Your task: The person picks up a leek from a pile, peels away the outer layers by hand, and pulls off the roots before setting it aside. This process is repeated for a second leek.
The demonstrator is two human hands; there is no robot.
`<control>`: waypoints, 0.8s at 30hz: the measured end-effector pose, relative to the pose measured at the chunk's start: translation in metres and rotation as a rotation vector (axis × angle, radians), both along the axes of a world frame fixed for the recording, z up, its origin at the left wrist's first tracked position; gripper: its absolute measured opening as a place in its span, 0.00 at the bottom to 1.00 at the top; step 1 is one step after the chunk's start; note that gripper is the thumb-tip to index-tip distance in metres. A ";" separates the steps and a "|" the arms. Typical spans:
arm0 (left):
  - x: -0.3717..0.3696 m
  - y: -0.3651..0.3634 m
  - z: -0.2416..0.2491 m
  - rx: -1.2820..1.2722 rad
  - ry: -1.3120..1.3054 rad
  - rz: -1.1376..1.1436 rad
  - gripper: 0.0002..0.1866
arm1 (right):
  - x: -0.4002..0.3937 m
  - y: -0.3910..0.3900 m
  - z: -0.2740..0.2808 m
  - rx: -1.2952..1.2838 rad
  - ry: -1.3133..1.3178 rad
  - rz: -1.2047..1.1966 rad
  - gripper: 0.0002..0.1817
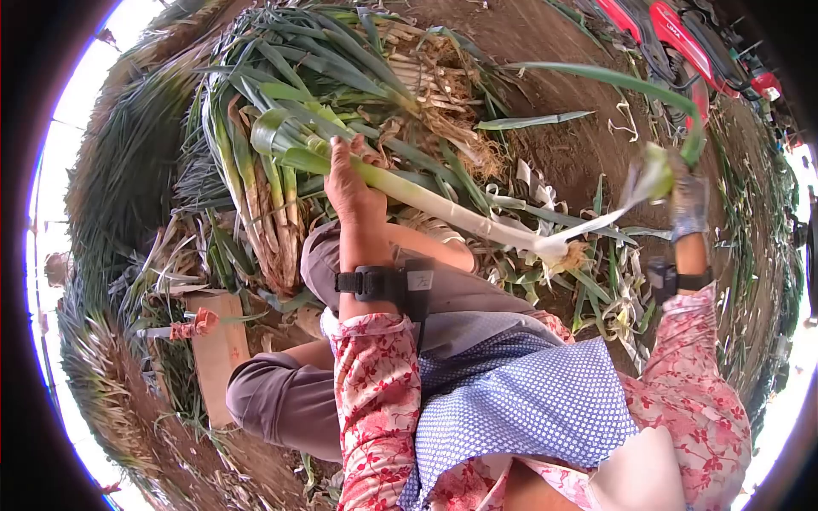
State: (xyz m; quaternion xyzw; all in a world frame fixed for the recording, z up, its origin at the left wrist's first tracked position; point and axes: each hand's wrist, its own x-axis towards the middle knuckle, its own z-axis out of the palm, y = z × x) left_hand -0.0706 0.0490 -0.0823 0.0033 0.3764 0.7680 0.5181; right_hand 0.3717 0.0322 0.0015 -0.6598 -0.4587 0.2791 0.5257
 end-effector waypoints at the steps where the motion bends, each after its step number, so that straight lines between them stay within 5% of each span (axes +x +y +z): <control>1: 0.000 -0.001 0.002 0.026 -0.028 0.004 0.15 | 0.037 0.002 -0.001 -0.023 -0.093 -0.116 0.26; 3: -0.001 -0.003 0.008 0.077 -0.087 0.014 0.16 | 0.124 0.000 -0.024 0.011 -0.169 -0.313 0.32; 5: -0.003 -0.004 0.008 0.135 -0.066 0.003 0.19 | 0.248 -0.007 -0.058 -0.494 -0.469 -0.452 0.39; 8: 0.000 -0.008 0.016 0.124 -0.041 0.007 0.18 | 0.115 -0.019 -0.005 -0.954 -1.099 -0.343 0.46; 10: 0.012 -0.011 0.030 0.137 -0.025 -0.006 0.14 | 0.035 -0.013 0.012 -0.833 -1.132 -0.125 0.42; 11: 0.013 -0.011 0.029 0.159 -0.024 -0.039 0.16 | -0.005 -0.013 0.013 -0.632 -0.672 0.029 0.37; 12: 0.012 -0.010 0.026 0.180 -0.022 -0.076 0.18 | -0.029 -0.004 -0.002 -0.450 -0.809 0.184 0.34; 16: 0.007 -0.010 0.018 0.191 -0.032 -0.148 0.17 | -0.178 -0.001 0.003 -0.368 -0.708 0.909 0.27; 24: 0.003 -0.015 0.016 0.173 -0.004 -0.163 0.15 | -0.262 0.007 -0.017 -0.254 -0.696 1.109 0.17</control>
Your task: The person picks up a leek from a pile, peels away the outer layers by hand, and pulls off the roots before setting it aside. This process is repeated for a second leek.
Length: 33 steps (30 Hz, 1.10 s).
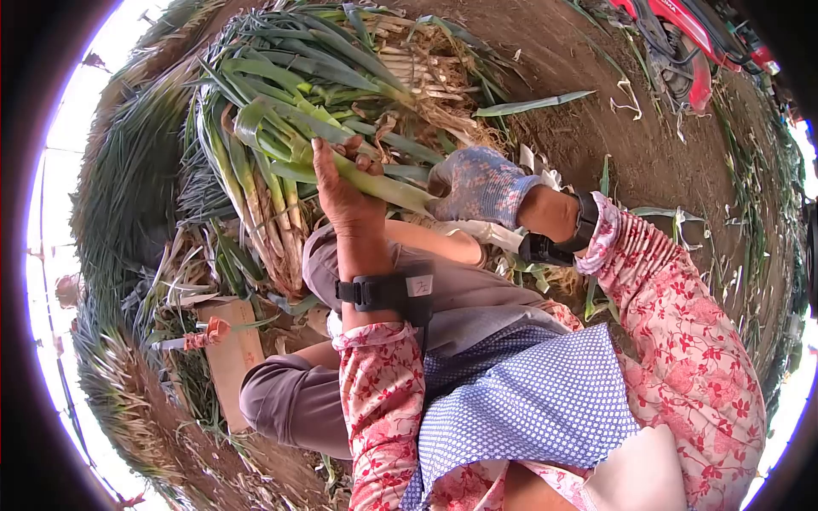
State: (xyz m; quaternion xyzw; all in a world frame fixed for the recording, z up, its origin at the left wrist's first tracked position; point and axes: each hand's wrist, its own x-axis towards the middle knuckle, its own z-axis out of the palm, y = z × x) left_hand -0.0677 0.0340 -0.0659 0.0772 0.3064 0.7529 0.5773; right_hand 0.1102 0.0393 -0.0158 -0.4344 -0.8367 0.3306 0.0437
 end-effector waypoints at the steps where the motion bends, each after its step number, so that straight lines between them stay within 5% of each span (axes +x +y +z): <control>1: 0.000 0.000 0.000 -0.016 -0.005 0.014 0.15 | 0.001 0.001 -0.001 -0.017 0.008 -0.004 0.17; 13: -0.003 -0.003 0.001 -0.020 -0.026 0.047 0.15 | -0.001 0.003 -0.016 -0.063 0.149 -0.038 0.11; 16: -0.002 -0.004 0.002 0.065 -0.058 0.013 0.17 | 0.001 0.009 -0.033 -0.254 0.247 -0.194 0.10; 19: 0.002 -0.002 0.007 0.186 0.062 -0.041 0.20 | 0.004 0.016 -0.045 -0.400 0.172 -0.274 0.10; 25: -0.003 -0.011 0.012 0.366 -0.085 -0.326 0.22 | 0.031 0.031 -0.101 0.071 -0.311 -0.026 0.15; 33: -0.007 -0.010 0.011 0.323 -0.023 -0.167 0.21 | 0.175 0.033 -0.163 -0.016 -0.741 -0.444 0.15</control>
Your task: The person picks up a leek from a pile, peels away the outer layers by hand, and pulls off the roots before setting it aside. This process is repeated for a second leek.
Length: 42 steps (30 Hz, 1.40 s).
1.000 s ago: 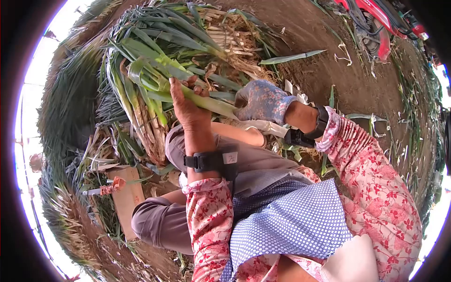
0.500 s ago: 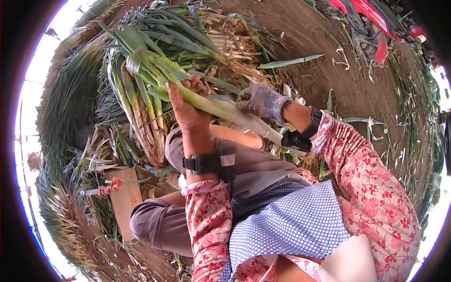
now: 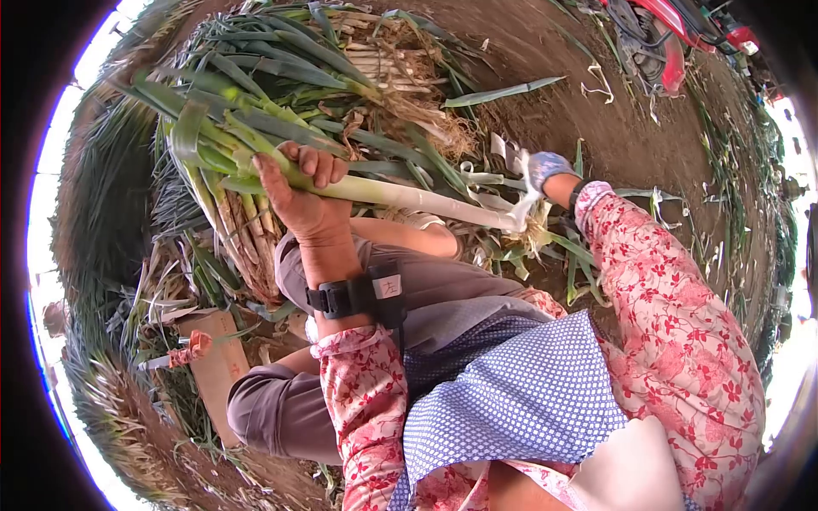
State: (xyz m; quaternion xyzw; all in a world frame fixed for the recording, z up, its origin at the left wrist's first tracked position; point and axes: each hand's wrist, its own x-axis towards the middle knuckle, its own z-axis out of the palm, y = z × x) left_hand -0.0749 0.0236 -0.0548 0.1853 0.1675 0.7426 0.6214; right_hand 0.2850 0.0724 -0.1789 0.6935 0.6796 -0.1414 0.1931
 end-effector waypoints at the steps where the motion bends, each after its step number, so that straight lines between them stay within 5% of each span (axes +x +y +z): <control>1: 0.001 -0.002 0.003 -0.042 0.012 0.042 0.20 | 0.020 -0.008 0.000 -0.012 -0.054 -0.030 0.15; 6: -0.011 0.006 -0.004 -0.134 -0.085 0.158 0.19 | 0.123 -0.072 0.028 -0.059 -0.221 -0.182 0.16; 8: -0.008 0.010 -0.006 -0.279 -0.092 0.254 0.18 | 0.231 -0.079 -0.046 -0.130 -0.058 -0.268 0.21; 9: -0.006 0.009 -0.007 -0.298 -0.076 0.264 0.18 | 0.191 -0.079 -0.005 -0.226 -0.220 -0.183 0.22; 11: -0.001 0.013 -0.006 -0.321 -0.048 0.281 0.18 | 0.136 -0.061 0.032 -0.005 -0.050 -0.347 0.23; 13: 0.000 0.017 -0.008 -0.355 -0.052 0.290 0.19 | 0.081 -0.048 0.066 0.176 0.383 -0.190 0.20; 15: 0.001 0.014 -0.008 -0.371 -0.035 0.333 0.19 | 0.025 -0.050 0.104 0.076 0.887 -0.169 0.19; 18: -0.007 0.013 -0.015 -0.369 -0.089 0.366 0.19 | -0.037 -0.062 0.142 -0.103 0.751 0.262 0.19; 21: -0.011 0.018 -0.023 -0.335 -0.076 0.354 0.20 | -0.051 -0.067 0.137 -0.292 0.685 0.252 0.17; 24: 0.016 0.021 -0.016 -0.435 0.087 0.295 0.16 | -0.064 -0.077 0.122 -0.302 1.033 0.052 0.15; 28: 0.067 0.015 -0.010 -0.557 0.457 0.266 0.12 | -0.106 -0.076 0.124 -0.075 1.045 0.033 0.15; 29: 0.072 0.013 -0.032 -0.393 0.465 0.167 0.12 | -0.111 -0.071 0.126 -0.020 0.987 0.057 0.17; 32: 0.097 0.002 -0.055 -0.510 0.943 0.170 0.21 | -0.121 -0.059 0.133 0.095 0.840 0.095 0.19; 35: 0.088 -0.005 -0.025 -0.704 1.069 -0.166 0.23 | -0.117 -0.056 0.124 0.130 0.749 0.169 0.16; 42: 0.076 0.003 -0.066 -0.577 1.373 0.026 0.24 | -0.118 -0.058 0.115 0.192 0.665 0.172 0.14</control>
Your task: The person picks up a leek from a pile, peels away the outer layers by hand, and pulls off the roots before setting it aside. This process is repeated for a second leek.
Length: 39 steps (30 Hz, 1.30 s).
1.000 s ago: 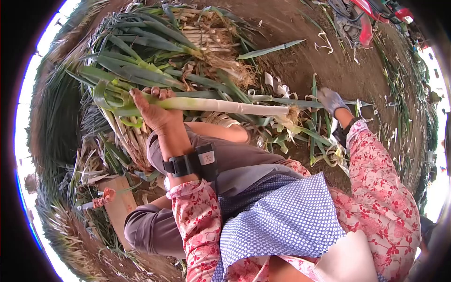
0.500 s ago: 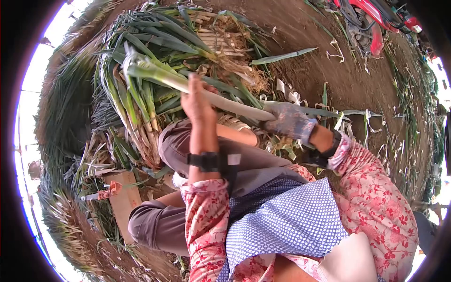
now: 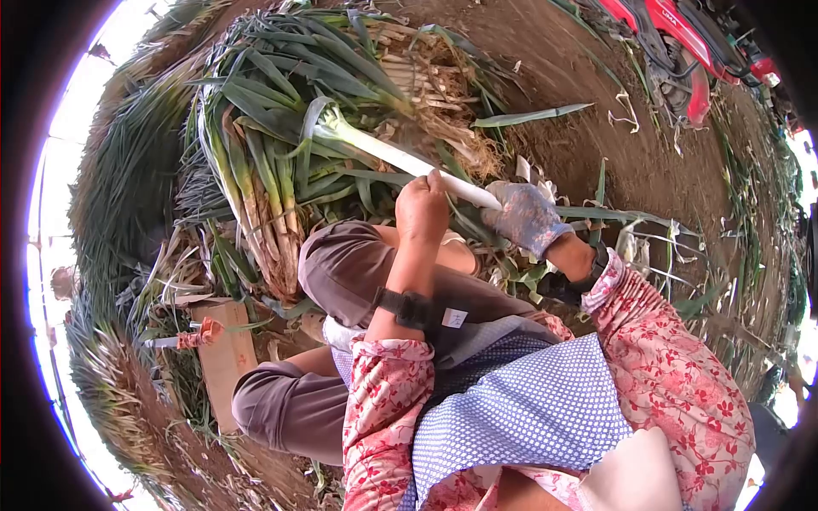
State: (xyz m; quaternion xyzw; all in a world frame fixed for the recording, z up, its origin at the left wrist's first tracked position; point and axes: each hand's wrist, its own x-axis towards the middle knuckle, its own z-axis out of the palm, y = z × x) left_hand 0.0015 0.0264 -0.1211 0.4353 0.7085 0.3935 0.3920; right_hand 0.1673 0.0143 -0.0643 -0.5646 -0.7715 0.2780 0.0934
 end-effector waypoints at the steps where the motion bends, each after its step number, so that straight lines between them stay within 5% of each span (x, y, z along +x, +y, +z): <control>1: -0.001 -0.001 0.005 0.077 0.009 0.031 0.23 | 0.000 0.000 -0.004 -0.008 0.054 -0.020 0.14; 2: -0.002 -0.001 0.009 0.155 0.016 0.062 0.21 | 0.001 0.000 -0.010 -0.016 0.106 -0.040 0.15; 3: -0.004 -0.004 0.030 0.182 -0.611 0.205 0.17 | 0.003 -0.001 -0.013 -0.023 0.159 -0.061 0.16; 6: -0.033 0.008 -0.008 0.225 -1.048 0.598 0.08 | 0.002 -0.005 -0.013 -0.043 0.244 -0.058 0.16; 7: -0.033 0.005 -0.010 0.302 -0.997 0.479 0.05 | 0.001 -0.008 -0.012 0.000 0.242 -0.045 0.16; 10: -0.003 0.001 0.031 -0.024 -0.740 0.385 0.10 | -0.004 -0.015 -0.009 -0.004 0.251 -0.060 0.15; 13: 0.008 -0.001 0.004 0.051 -0.108 0.235 0.19 | -0.009 -0.024 -0.004 -0.049 0.295 -0.052 0.13; 18: 0.001 -0.007 0.040 0.175 -0.560 0.354 0.20 | -0.022 -0.037 0.010 -0.034 0.438 -0.062 0.14; 19: -0.002 -0.006 0.040 0.214 -0.722 0.351 0.20 | -0.025 -0.042 0.019 -0.304 0.484 -0.171 0.15; 22: 0.003 -0.013 0.070 0.189 -1.099 0.370 0.15 | -0.031 -0.052 0.029 -0.163 0.376 -0.115 0.15; 26: -0.002 -0.010 0.054 0.317 -0.985 0.342 0.08 | -0.034 -0.062 0.020 0.024 0.351 0.038 0.15; 30: -0.020 -0.023 0.075 0.382 -1.065 0.368 0.09 | -0.034 -0.062 0.033 -0.534 0.657 0.007 0.23; 34: -0.064 -0.041 0.092 0.370 -0.924 0.228 0.09 | -0.038 -0.046 0.018 -0.429 0.865 0.113 0.20; 35: -0.076 -0.046 0.094 0.380 -0.855 0.193 0.09 | -0.036 -0.030 0.007 -0.032 0.638 0.254 0.18; 36: -0.083 -0.056 0.102 0.344 -0.764 0.158 0.11 | -0.039 -0.011 0.023 -0.106 0.498 0.193 0.16; 39: -0.094 -0.084 0.125 0.253 -0.495 0.092 0.12 | -0.046 0.044 0.044 0.325 0.640 0.003 0.25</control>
